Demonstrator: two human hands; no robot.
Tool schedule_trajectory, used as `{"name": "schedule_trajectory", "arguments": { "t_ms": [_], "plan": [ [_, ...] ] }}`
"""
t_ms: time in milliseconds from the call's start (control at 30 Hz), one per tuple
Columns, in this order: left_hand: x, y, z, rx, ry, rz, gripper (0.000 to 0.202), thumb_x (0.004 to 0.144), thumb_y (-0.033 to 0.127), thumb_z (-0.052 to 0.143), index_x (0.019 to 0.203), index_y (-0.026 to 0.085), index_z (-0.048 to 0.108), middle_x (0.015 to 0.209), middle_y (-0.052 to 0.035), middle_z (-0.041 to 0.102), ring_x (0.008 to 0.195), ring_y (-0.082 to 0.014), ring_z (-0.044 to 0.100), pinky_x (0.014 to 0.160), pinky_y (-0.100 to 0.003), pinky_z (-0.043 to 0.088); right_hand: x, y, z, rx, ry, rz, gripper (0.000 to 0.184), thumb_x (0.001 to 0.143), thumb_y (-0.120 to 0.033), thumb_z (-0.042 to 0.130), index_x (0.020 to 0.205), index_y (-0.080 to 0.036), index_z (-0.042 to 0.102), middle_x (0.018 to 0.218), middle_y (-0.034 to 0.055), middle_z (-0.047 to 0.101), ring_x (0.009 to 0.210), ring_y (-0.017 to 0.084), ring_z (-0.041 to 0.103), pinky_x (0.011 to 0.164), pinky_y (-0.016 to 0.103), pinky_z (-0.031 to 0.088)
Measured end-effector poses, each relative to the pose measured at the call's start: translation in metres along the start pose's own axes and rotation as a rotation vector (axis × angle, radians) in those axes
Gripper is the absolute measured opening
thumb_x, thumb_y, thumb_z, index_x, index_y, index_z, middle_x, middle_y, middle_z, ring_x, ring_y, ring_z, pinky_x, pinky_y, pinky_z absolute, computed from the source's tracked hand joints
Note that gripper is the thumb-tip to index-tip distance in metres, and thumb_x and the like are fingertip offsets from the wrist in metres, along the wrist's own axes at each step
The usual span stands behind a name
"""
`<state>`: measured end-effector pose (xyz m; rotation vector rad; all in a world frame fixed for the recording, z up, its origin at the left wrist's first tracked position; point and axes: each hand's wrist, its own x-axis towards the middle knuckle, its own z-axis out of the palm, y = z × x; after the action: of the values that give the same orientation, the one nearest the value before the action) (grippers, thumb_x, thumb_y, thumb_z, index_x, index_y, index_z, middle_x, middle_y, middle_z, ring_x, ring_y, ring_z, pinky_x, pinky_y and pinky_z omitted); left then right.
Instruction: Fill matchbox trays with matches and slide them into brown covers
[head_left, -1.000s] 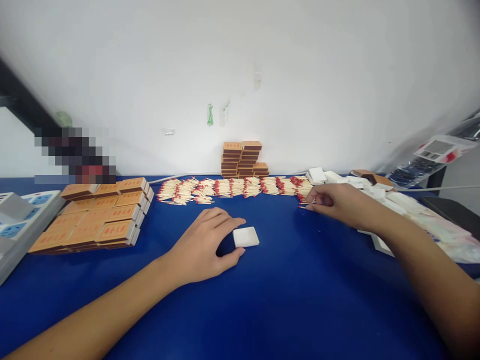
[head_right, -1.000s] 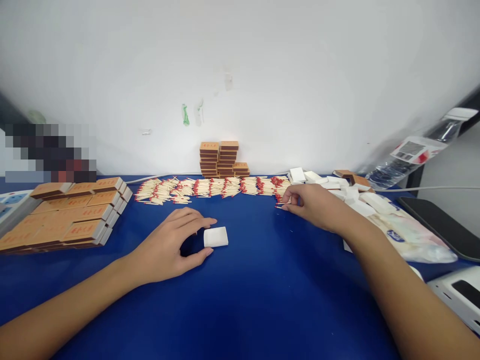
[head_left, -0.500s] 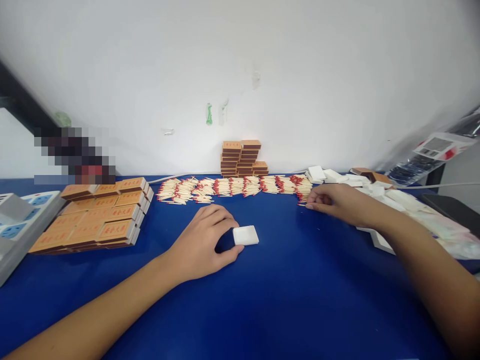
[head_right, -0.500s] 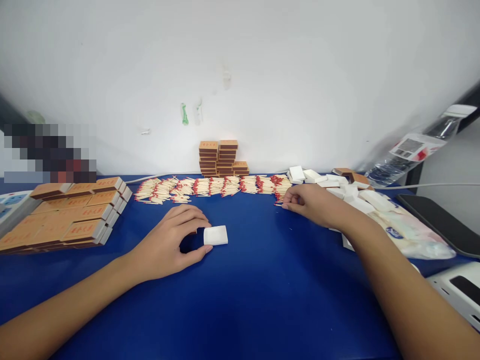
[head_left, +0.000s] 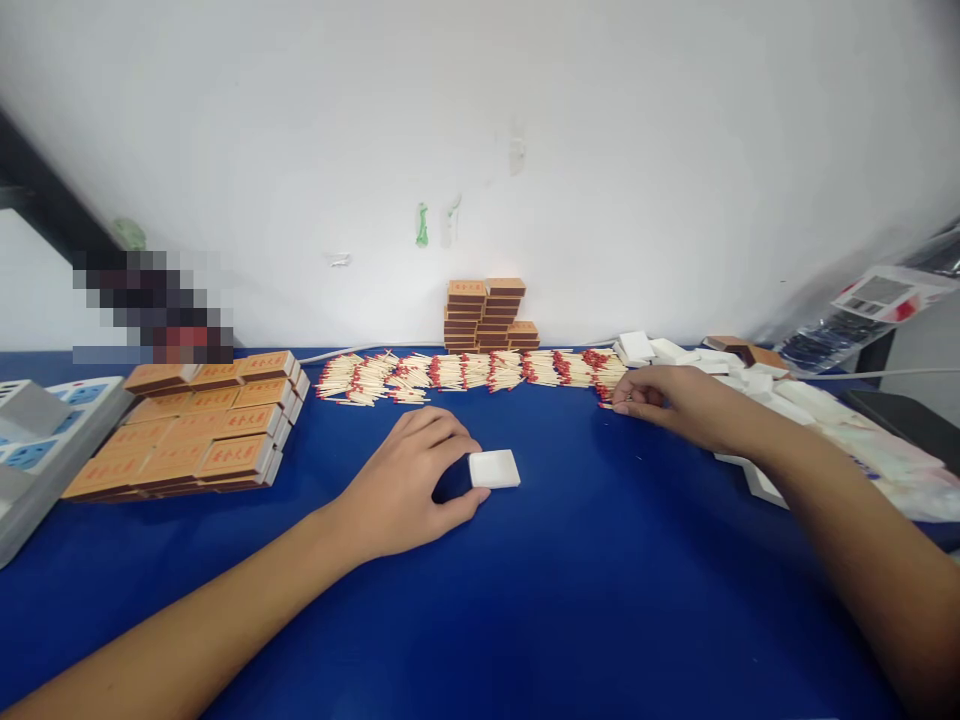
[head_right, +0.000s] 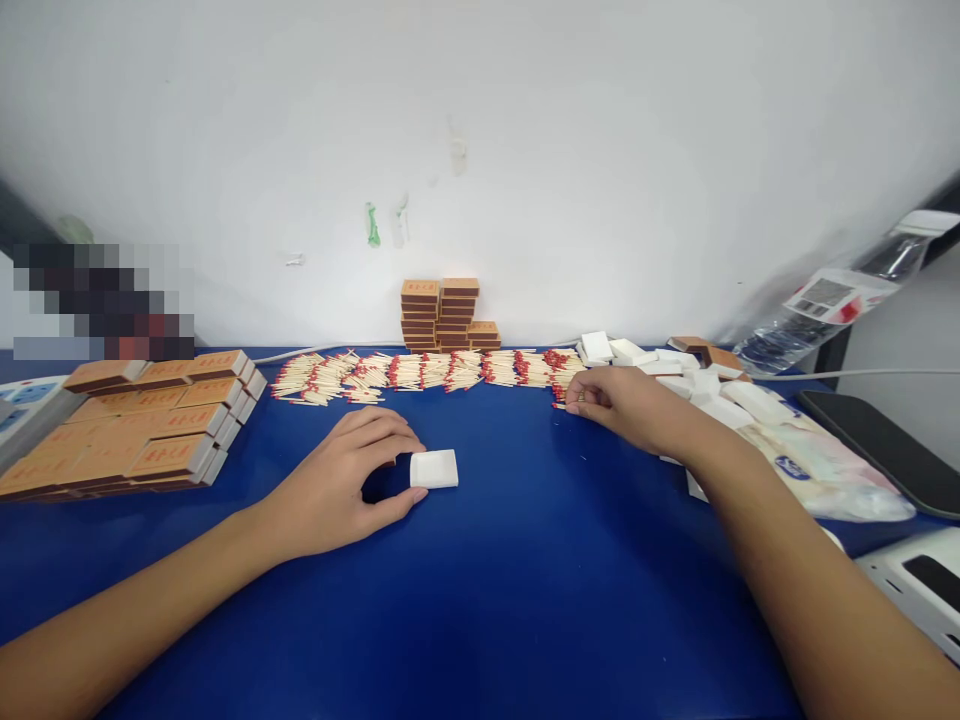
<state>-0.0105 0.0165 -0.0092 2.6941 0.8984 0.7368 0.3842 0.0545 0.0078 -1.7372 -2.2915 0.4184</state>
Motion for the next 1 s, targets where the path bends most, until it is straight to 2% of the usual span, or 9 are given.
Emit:
{"name": "schedule_trajectory", "arguments": {
  "t_ms": [100, 200, 267, 400, 533, 667, 900, 1000],
  "plan": [
    [0.000, 0.000, 0.000, 0.008, 0.003, 0.004, 0.024, 0.097, 0.033, 0.074, 0.117, 0.021, 0.070, 0.117, -0.0071, 0.074, 0.123, -0.0287, 0.063, 0.109, -0.047, 0.048, 0.000, -0.001, 0.000, -0.007, -0.025, 0.032, 0.047, 0.093, -0.068, 0.060, 0.085, -0.023, 0.071, 0.073, 0.0073, 0.071, 0.062, 0.022, 0.061, 0.056, 0.033, 0.043],
    [0.000, 0.001, 0.000, 0.019, 0.016, -0.001, 0.024, 0.096, 0.034, 0.075, 0.116, 0.021, 0.070, 0.116, -0.0067, 0.075, 0.121, -0.0286, 0.064, 0.107, -0.047, 0.048, -0.003, -0.015, 0.000, 0.003, -0.021, -0.007, 0.047, 0.096, -0.068, 0.058, 0.084, -0.023, 0.070, 0.072, 0.0064, 0.069, 0.061, 0.021, 0.059, 0.056, 0.032, 0.041],
    [0.001, 0.001, 0.000, 0.024, 0.032, -0.007, 0.024, 0.095, 0.034, 0.077, 0.114, 0.021, 0.071, 0.114, -0.0060, 0.075, 0.119, -0.0283, 0.064, 0.106, -0.047, 0.048, -0.006, -0.036, 0.003, 0.044, -0.006, -0.052, 0.045, 0.100, -0.064, 0.056, 0.086, -0.024, 0.069, 0.073, 0.0054, 0.069, 0.062, 0.020, 0.059, 0.057, 0.032, 0.042],
    [0.005, 0.002, 0.002, 0.039, 0.076, 0.011, 0.024, 0.093, 0.034, 0.080, 0.111, 0.021, 0.071, 0.110, -0.0050, 0.076, 0.116, -0.0283, 0.065, 0.107, -0.047, 0.048, -0.015, -0.092, 0.019, 0.185, 0.056, -0.157, 0.034, 0.106, -0.054, 0.057, 0.096, -0.024, 0.069, 0.083, 0.0031, 0.069, 0.069, 0.018, 0.061, 0.062, 0.031, 0.045],
    [0.008, 0.004, 0.005, 0.064, 0.116, 0.067, 0.026, 0.092, 0.034, 0.081, 0.111, 0.019, 0.071, 0.108, -0.0055, 0.077, 0.113, -0.0281, 0.066, 0.103, -0.046, 0.050, -0.023, -0.131, 0.041, 0.155, 0.066, -0.305, 0.014, 0.108, -0.031, 0.057, 0.101, -0.024, 0.066, 0.096, 0.0033, 0.069, 0.078, 0.017, 0.064, 0.068, 0.030, 0.047],
    [0.009, 0.005, 0.006, 0.087, 0.144, 0.110, 0.026, 0.094, 0.033, 0.080, 0.113, 0.018, 0.071, 0.107, -0.0064, 0.077, 0.112, -0.0282, 0.067, 0.100, -0.045, 0.052, -0.024, -0.139, 0.052, 0.071, 0.054, -0.380, 0.012, 0.106, -0.019, 0.054, 0.098, -0.022, 0.062, 0.101, 0.0049, 0.069, 0.078, 0.018, 0.066, 0.068, 0.031, 0.049],
    [0.009, 0.005, 0.008, 0.072, 0.129, 0.115, 0.021, 0.096, 0.033, 0.076, 0.112, 0.019, 0.071, 0.104, -0.0066, 0.076, 0.112, -0.0280, 0.067, 0.101, -0.045, 0.051, -0.025, -0.144, 0.057, 0.072, 0.022, -0.369, 0.012, 0.106, -0.022, 0.054, 0.098, -0.022, 0.064, 0.101, 0.0061, 0.069, 0.075, 0.019, 0.066, 0.065, 0.032, 0.049],
    [0.008, 0.005, 0.008, 0.064, 0.115, 0.103, 0.022, 0.096, 0.033, 0.077, 0.113, 0.020, 0.072, 0.105, -0.0067, 0.077, 0.112, -0.0280, 0.067, 0.101, -0.045, 0.051, -0.025, -0.141, 0.052, 0.140, -0.001, -0.354, 0.015, 0.106, -0.026, 0.056, 0.096, -0.024, 0.068, 0.097, 0.0049, 0.069, 0.075, 0.018, 0.065, 0.067, 0.032, 0.049]
  ]
}}
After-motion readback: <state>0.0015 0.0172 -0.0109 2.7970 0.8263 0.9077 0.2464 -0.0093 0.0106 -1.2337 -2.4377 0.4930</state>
